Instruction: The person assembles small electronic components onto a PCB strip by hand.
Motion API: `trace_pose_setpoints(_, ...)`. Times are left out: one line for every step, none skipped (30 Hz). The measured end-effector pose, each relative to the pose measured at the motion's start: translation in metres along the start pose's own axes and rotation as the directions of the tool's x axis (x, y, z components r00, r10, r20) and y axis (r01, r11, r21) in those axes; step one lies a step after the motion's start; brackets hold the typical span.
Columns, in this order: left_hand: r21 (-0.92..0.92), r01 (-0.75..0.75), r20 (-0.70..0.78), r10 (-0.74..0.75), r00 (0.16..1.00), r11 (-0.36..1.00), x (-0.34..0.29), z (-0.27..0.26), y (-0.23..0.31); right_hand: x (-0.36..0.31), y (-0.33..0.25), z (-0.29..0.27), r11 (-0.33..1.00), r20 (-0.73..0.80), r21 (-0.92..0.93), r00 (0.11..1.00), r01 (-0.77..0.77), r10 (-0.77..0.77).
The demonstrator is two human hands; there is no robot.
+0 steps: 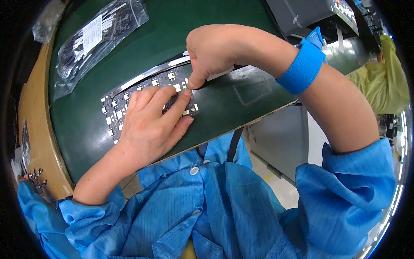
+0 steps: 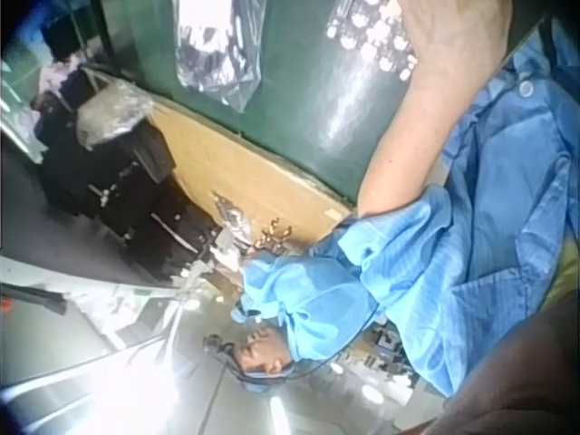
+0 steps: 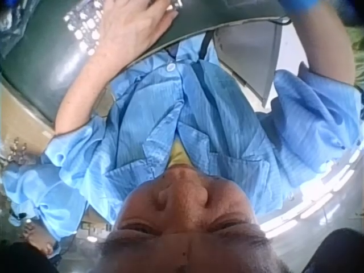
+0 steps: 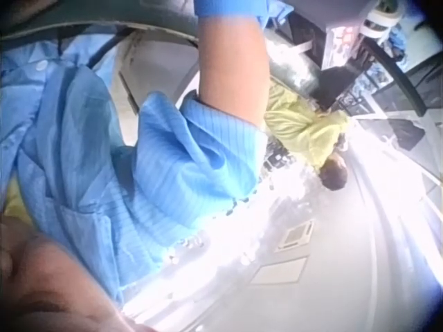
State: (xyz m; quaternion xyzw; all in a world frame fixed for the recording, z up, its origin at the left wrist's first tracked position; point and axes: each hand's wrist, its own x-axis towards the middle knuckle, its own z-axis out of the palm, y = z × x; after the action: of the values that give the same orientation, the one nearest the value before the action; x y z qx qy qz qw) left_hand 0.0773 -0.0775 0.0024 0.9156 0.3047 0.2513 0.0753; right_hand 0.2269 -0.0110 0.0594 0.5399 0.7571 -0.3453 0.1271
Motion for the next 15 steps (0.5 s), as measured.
trace_pose_setpoints(0.001, -0.001, -0.002, 0.001, 1.0, 1.0, 0.0003, 0.0012, -0.0012, 0.0021, 0.0021, 0.0006, 0.999, 0.009, 0.032, 1.0, -0.009, 0.009)
trace_pose_setpoints(0.002, 0.0, -0.003, 0.0, 1.0, 1.0, 0.0011, 0.0006, -0.0018, 0.0036, 0.0041, 0.0008, 0.998, 0.016, 0.064, 1.0, -0.019, 0.018)
trace_pose_setpoints(-0.006, 0.015, 0.039, -0.015, 0.999, 1.0, 0.0024, -0.0012, -0.0016, 0.0045, 0.0055, 0.0002, 0.998, 0.015, 0.063, 1.0, -0.019, 0.018)
trace_pose_setpoints(-0.013, 0.033, 0.082, -0.032, 0.996, 0.999, 0.002, -0.0018, -0.0015, 0.0057, 0.0065, 0.001, 0.998, 0.02, 0.06, 1.0, -0.015, 0.014)
trace_pose_setpoints(-0.012, 0.033, 0.08, -0.032, 0.996, 0.999, 0.0019, -0.0016, -0.0019, 0.0063, 0.0074, 0.0013, 0.998, 0.024, 0.057, 1.0, -0.013, 0.011)
trace_pose_setpoints(-0.008, 0.031, 0.081, -0.031, 0.996, 0.999, 0.0022, -0.0016, -0.0022, 0.0063, 0.008, 0.0011, 0.998, 0.021, 0.055, 1.0, -0.012, 0.011)
trace_pose_setpoints(-0.006, 0.033, 0.084, -0.032, 0.996, 0.999, 0.0014, -0.0012, -0.0021, 0.0065, 0.0085, 0.0021, 0.998, 0.027, 0.065, 1.0, -0.011, 0.01)
trace_pose_setpoints(-0.006, 0.033, 0.082, -0.032, 0.996, 0.999, 0.0008, -0.0012, -0.0019, 0.0064, 0.0085, 0.0027, 0.997, 0.031, 0.076, 0.999, -0.011, 0.009)
trace_pose_setpoints(-0.006, 0.033, 0.082, -0.033, 0.996, 0.999, 0.0006, -0.0014, -0.0017, 0.0059, 0.0079, 0.0029, 0.997, 0.029, 0.074, 1.0, -0.01, 0.008)
trace_pose_setpoints(-0.006, 0.035, 0.082, -0.034, 0.996, 0.999, 0.0004, -0.0014, -0.0012, 0.0049, 0.0074, 0.0035, 0.997, 0.027, 0.078, 1.0, -0.01, 0.008)
trace_pose_setpoints(-0.004, 0.034, 0.079, -0.034, 0.996, 0.999, 0.0, -0.0014, -0.0008, 0.0041, 0.007, 0.0038, 0.997, 0.024, 0.082, 1.0, -0.01, 0.008)
trace_pose_setpoints(-0.009, 0.038, 0.08, -0.037, 0.996, 0.999, -0.0004, -0.0014, -0.0003, 0.0038, 0.0072, 0.0043, 0.997, 0.021, 0.08, 1.0, -0.008, 0.007)
trace_pose_setpoints(-0.015, 0.04, 0.082, -0.039, 0.996, 0.999, -0.0005, -0.0009, -0.0002, 0.0038, 0.0086, 0.0052, 0.996, 0.019, 0.092, 1.0, -0.003, 0.001)
trace_pose_setpoints(-0.014, 0.039, 0.081, -0.037, 0.996, 0.999, -0.0005, -0.0005, -0.0003, 0.0038, 0.0094, 0.0053, 0.995, 0.018, 0.104, 1.0, 0.002, -0.004)
trace_pose_setpoints(-0.029, 0.044, 0.065, -0.042, 0.997, 0.999, -0.0004, -0.0002, -0.0006, 0.0038, 0.0094, 0.0045, 0.995, 0.015, 0.104, 1.0, 0.003, -0.005)
